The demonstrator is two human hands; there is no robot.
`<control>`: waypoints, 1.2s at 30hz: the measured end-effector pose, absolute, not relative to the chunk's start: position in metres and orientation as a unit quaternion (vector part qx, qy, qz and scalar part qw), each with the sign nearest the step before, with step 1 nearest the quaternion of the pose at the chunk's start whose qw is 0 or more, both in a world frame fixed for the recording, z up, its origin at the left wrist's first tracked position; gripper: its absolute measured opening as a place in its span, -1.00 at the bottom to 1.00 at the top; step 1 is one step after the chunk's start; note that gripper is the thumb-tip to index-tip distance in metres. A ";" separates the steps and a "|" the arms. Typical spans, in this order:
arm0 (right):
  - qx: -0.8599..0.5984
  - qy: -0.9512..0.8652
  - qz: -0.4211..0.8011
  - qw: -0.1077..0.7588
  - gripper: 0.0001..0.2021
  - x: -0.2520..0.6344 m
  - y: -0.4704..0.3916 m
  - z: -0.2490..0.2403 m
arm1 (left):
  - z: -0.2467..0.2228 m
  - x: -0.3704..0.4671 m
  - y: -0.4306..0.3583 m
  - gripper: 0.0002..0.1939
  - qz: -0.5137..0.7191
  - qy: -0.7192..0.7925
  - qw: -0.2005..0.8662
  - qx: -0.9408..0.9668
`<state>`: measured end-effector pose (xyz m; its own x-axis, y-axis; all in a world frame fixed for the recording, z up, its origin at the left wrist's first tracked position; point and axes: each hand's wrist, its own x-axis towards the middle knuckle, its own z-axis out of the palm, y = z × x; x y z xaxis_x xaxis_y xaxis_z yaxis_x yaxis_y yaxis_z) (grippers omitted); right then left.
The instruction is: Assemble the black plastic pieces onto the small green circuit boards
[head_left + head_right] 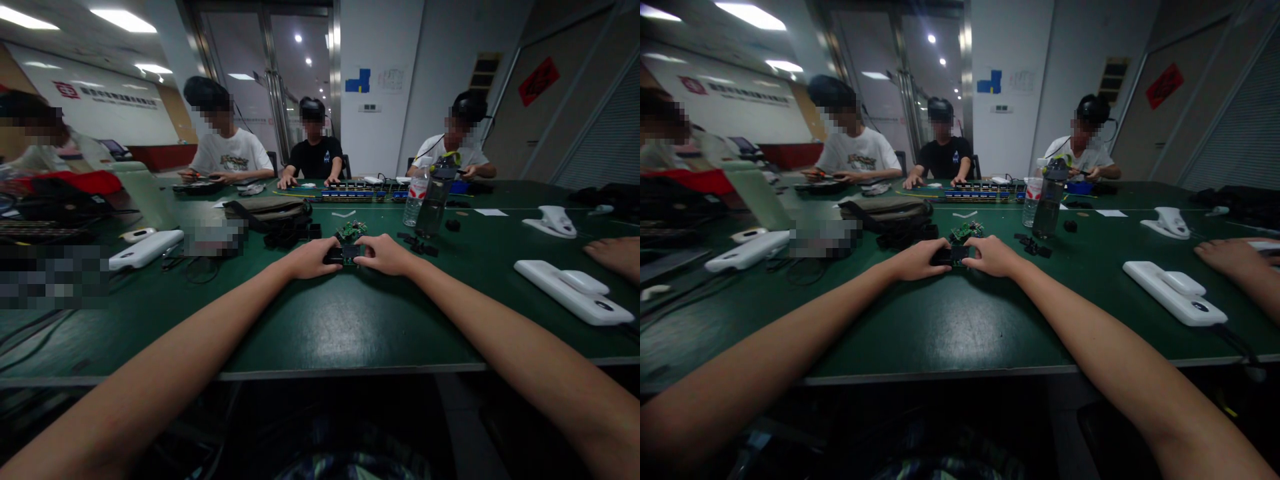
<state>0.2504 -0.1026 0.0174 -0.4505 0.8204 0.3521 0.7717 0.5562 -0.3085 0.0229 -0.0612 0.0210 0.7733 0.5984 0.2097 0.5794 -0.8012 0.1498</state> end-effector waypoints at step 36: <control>-0.465 -0.856 0.067 0.214 -0.71 0.252 -0.101 0.014 | 0.022 0.024 -0.065 -0.62 0.106 0.314 0.030 0.943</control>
